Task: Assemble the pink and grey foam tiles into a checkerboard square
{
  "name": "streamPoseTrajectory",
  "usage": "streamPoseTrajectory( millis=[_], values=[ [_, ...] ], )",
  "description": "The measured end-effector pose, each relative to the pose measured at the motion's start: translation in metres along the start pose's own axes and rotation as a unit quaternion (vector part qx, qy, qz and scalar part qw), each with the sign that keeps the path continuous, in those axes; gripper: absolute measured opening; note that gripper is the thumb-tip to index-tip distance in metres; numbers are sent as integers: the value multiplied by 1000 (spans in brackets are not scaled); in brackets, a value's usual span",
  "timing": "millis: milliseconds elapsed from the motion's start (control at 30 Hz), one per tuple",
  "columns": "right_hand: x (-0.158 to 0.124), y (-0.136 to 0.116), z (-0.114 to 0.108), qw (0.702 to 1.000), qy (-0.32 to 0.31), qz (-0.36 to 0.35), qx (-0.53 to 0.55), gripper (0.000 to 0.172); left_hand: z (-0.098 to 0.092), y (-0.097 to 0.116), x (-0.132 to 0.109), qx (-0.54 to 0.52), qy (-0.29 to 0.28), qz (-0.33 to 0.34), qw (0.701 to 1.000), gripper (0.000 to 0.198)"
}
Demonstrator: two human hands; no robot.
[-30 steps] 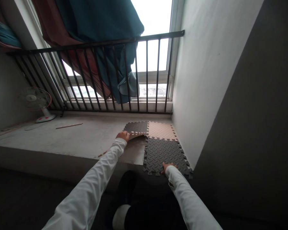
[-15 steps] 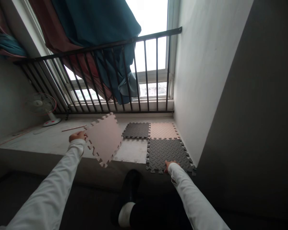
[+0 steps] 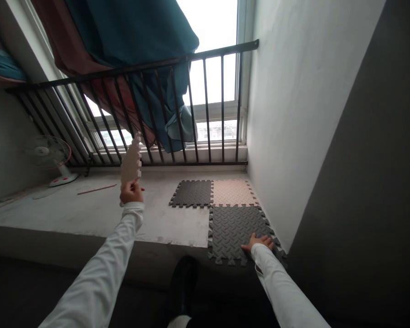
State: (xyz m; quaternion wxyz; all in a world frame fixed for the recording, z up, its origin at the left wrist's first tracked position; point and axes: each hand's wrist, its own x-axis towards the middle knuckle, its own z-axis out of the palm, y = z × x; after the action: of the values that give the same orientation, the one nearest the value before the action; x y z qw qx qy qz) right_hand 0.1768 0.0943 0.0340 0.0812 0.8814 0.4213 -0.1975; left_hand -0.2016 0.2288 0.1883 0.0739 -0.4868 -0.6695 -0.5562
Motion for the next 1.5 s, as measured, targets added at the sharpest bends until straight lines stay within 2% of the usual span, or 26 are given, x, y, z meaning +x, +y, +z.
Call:
streamPoseTrajectory(
  millis=[133, 200, 300, 367, 467, 600, 767, 1300, 1400, 1500],
  values=[
    [5, -1, 1, 999, -23, -2, -39, 91, 72, 18, -31, 38, -65, 46, 996, 30],
    [7, -2, 1, 998, -27, 0, -57, 91, 110, 26, -56, 60, -123, 54, 989, 31],
    [11, -3, 4, 997, -30, -7, -72, 91, 161, 32, -103, 100, -244, 31, 964, 33],
    [14, -2, 6, 996, -22, -11, -81, 91, 188, 32, -137, 112, -317, 17, 942, 30],
    [15, -1, 7, 996, -12, -13, -85, 92, 214, 29, -178, 108, -376, 18, 920, 25],
    [14, -1, 6, 996, -10, -22, -88, 92, 229, 28, -202, 153, -434, 50, 886, 26],
    [13, 0, 7, 995, -12, -28, -92, 91, 234, 33, -203, 203, -470, 65, 857, 24],
    [14, 1, 9, 994, -11, -36, -98, 91, 251, 57, -202, 238, -492, 70, 835, 27],
    [15, 2, 11, 995, -8, -39, -92, 92, 251, 60, -194, 241, -484, 77, 838, 27],
    [15, 2, 11, 995, -4, -38, -88, 92, 248, 66, -174, 231, -471, 91, 847, 26]
  ],
)
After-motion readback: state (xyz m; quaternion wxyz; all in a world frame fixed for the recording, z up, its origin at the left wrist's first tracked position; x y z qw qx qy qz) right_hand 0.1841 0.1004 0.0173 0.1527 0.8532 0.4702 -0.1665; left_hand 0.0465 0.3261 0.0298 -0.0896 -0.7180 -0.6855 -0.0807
